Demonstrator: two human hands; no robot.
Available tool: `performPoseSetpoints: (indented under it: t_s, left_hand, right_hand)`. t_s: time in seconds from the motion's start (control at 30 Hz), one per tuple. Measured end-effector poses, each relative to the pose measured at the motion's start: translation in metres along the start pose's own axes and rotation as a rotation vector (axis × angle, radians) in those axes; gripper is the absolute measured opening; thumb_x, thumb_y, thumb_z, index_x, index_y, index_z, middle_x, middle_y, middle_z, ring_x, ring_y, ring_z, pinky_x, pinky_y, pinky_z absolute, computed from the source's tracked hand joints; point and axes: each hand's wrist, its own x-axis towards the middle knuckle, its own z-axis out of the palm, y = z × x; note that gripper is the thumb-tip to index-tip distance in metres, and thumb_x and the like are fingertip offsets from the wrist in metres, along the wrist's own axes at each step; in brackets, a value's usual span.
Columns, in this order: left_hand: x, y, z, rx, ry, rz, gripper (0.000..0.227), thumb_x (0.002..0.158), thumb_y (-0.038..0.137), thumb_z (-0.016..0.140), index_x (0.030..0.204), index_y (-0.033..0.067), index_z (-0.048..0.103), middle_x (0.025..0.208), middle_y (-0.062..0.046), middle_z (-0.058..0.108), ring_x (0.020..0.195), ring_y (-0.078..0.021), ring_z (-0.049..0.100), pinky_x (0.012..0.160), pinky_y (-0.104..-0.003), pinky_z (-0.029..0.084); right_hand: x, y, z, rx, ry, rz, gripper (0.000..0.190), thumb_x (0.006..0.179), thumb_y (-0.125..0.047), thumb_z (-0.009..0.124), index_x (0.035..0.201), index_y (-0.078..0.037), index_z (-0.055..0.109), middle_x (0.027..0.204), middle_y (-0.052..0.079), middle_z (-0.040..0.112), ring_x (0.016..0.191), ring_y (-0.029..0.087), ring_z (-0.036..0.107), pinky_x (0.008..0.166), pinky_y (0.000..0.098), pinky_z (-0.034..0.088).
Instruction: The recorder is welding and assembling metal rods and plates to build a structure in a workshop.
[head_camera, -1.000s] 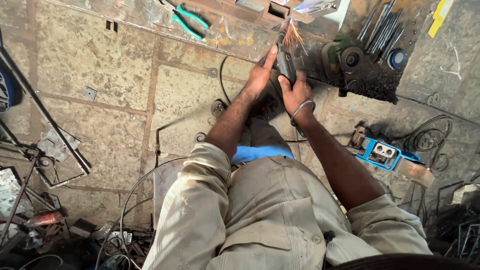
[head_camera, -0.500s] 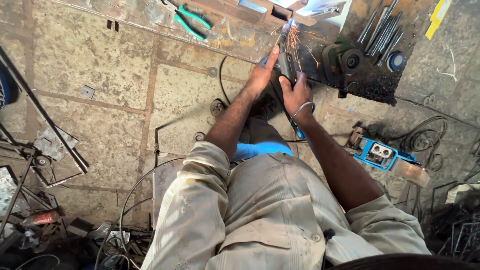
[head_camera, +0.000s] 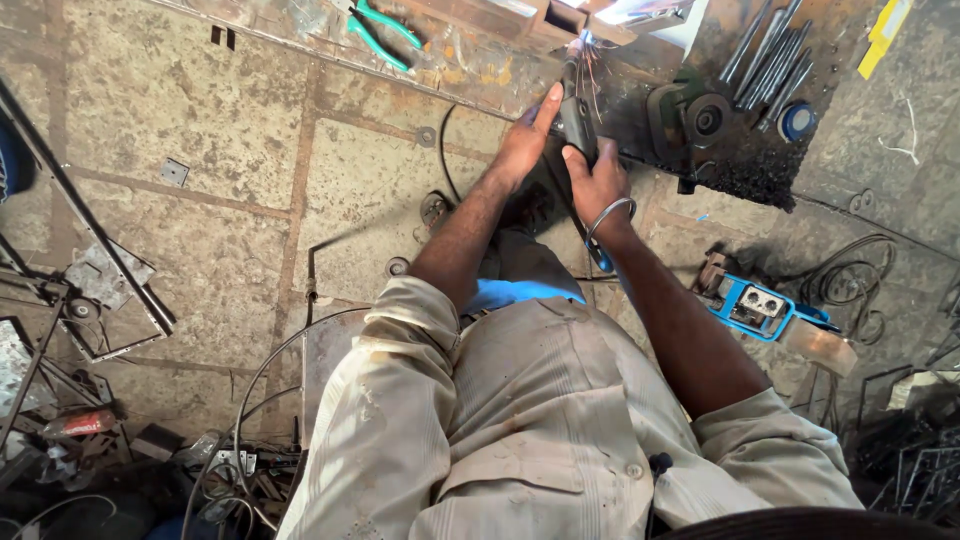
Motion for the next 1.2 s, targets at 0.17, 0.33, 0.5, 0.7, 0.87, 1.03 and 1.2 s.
performPoseSetpoints:
  t_s: [0.17,0.33,0.5,0.7,0.87,1.03,1.2]
  left_hand:
    - [-0.005,0.003,0.001,0.02,0.048,0.033,0.095,0.091,0.076,0.045,0.146,0.0001,0.056,0.149,-0.022,0.058,0.142,-0.0316,0.05,0.118,-0.038,0.035]
    - [-0.014,0.003,0.004,0.103,0.039,-0.012,0.098,0.088,0.079,0.048,0.148,0.0014,0.052,0.151,-0.022,0.055,0.143,-0.0322,0.049,0.118,-0.039,0.035]
    - [-0.025,0.017,0.006,0.109,0.032,-0.028,0.103,0.081,0.083,0.047,0.149,0.0058,0.052,0.151,-0.02,0.053,0.143,-0.0324,0.046,0.117,-0.039,0.033]
    - [-0.014,0.011,0.006,0.054,0.021,-0.069,0.101,0.086,0.081,0.048,0.15,0.0027,0.05,0.151,-0.022,0.054,0.143,-0.0326,0.048,0.119,-0.041,0.034]
    - [-0.01,0.014,0.008,0.001,0.003,-0.027,0.099,0.085,0.08,0.047,0.141,0.0001,0.06,0.139,-0.02,0.066,0.134,-0.0291,0.058,0.114,-0.04,0.039]
    - [-0.002,0.005,0.008,0.041,0.018,-0.011,0.099,0.086,0.081,0.047,0.141,0.0004,0.06,0.139,-0.019,0.066,0.133,-0.0283,0.059,0.114,-0.04,0.04]
    - [-0.008,0.012,0.009,0.073,0.041,-0.044,0.1,0.085,0.083,0.047,0.143,0.0011,0.059,0.141,-0.02,0.064,0.135,-0.0289,0.057,0.115,-0.04,0.038]
  right_hand:
    - [0.0,0.014,-0.002,-0.037,-0.012,-0.058,0.051,0.101,-0.04,0.068,0.129,0.002,0.057,0.112,0.029,0.069,0.108,0.048,0.065,0.092,0.0513,0.051]
    - [-0.013,0.006,-0.022,-0.015,-0.066,-0.047,0.048,0.102,-0.04,0.065,0.126,0.001,0.06,0.1,0.025,0.07,0.091,0.043,0.068,0.08,0.0494,0.052]
    - [-0.017,-0.011,-0.03,0.072,-0.131,0.107,0.048,0.1,-0.042,0.064,0.124,-0.001,0.06,0.078,0.015,0.067,0.061,0.028,0.066,0.057,0.0422,0.052]
    - [-0.006,0.001,-0.026,0.07,-0.131,0.071,0.046,0.102,-0.039,0.065,0.126,0.0,0.058,0.089,0.018,0.069,0.076,0.033,0.069,0.068,0.0447,0.053]
    - [0.007,0.023,-0.016,0.007,-0.061,-0.073,0.046,0.103,-0.04,0.065,0.127,-0.001,0.058,0.109,0.023,0.072,0.102,0.039,0.07,0.088,0.0469,0.052]
    - [0.006,0.009,-0.024,0.015,-0.095,-0.035,0.048,0.102,-0.04,0.065,0.13,-0.002,0.056,0.106,0.023,0.071,0.1,0.04,0.069,0.087,0.0472,0.052]
    - [0.009,0.029,-0.024,0.029,-0.108,-0.085,0.045,0.104,-0.038,0.065,0.13,-0.002,0.057,0.1,0.02,0.07,0.091,0.037,0.069,0.081,0.047,0.052]
